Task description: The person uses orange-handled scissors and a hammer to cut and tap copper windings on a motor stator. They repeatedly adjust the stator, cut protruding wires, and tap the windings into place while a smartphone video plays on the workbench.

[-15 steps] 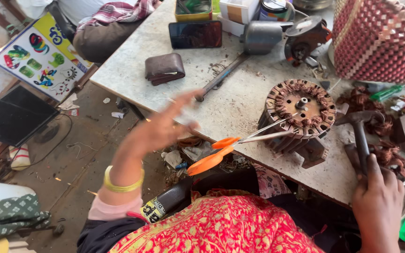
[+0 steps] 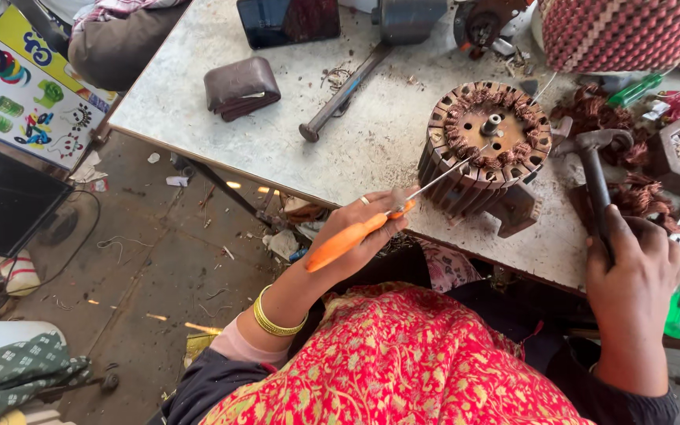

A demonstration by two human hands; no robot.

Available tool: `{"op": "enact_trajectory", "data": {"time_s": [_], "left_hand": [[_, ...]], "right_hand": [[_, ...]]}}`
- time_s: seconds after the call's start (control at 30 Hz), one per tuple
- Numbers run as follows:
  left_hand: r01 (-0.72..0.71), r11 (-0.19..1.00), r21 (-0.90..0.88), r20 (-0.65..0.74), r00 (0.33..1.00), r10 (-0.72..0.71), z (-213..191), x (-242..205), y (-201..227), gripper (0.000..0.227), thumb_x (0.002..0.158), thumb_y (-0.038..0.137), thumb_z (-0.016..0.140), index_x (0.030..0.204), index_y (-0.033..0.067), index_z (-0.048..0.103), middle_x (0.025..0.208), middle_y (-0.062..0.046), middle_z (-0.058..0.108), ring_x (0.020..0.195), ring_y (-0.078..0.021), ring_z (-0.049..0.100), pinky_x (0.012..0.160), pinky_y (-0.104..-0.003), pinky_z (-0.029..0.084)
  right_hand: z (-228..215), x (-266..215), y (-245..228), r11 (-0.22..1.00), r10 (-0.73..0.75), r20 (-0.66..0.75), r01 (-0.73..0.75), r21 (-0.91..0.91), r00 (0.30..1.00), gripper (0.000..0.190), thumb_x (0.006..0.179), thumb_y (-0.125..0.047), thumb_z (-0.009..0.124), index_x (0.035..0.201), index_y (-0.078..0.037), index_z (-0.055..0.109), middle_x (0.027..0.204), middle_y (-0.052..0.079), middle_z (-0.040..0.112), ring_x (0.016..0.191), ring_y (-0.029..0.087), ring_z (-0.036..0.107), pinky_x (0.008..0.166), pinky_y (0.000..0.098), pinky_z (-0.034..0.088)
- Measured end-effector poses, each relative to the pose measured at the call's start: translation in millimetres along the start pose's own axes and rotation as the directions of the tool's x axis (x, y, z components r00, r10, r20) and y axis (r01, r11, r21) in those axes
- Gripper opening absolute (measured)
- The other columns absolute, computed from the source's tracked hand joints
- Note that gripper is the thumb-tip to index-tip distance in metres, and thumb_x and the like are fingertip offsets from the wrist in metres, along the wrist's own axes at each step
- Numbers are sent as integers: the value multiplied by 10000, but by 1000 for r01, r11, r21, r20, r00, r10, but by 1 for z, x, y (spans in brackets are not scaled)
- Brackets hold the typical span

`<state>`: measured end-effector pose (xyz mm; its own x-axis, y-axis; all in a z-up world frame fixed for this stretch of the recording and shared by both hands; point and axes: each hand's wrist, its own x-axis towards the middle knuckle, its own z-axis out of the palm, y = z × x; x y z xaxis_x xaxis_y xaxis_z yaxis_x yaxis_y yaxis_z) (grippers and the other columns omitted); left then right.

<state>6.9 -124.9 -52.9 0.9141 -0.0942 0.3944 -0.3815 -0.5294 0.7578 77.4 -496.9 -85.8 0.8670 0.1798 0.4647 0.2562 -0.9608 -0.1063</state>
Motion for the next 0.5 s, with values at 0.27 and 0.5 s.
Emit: {"op": "enact_trajectory", "data": {"time_s": [0.27,0.5], "left_hand": [[21,972,232,-133,991,11,-15,-34,33,256,985,290,741,1139,86,721,847,-100,720,686,-289,702,591,-381,539],[-34,916,401,-77,995,70,-47,-41,79,313,918,393,784,1122,157,778,671,-76,674,592,-268,673,541,-393,499]], "right_hand": [[-57,1,-56,939,-212,-173,249,236,962,339,1066,-193,752,1378,-95,664,1346,66,608,1240,280,542,1117,394,408],[-73,10,-159,695,-676,-208,705,140,707,391,930,-314,767,1179,-30,667,1445,188,589,1396,329,496,1156,517,372]]}}
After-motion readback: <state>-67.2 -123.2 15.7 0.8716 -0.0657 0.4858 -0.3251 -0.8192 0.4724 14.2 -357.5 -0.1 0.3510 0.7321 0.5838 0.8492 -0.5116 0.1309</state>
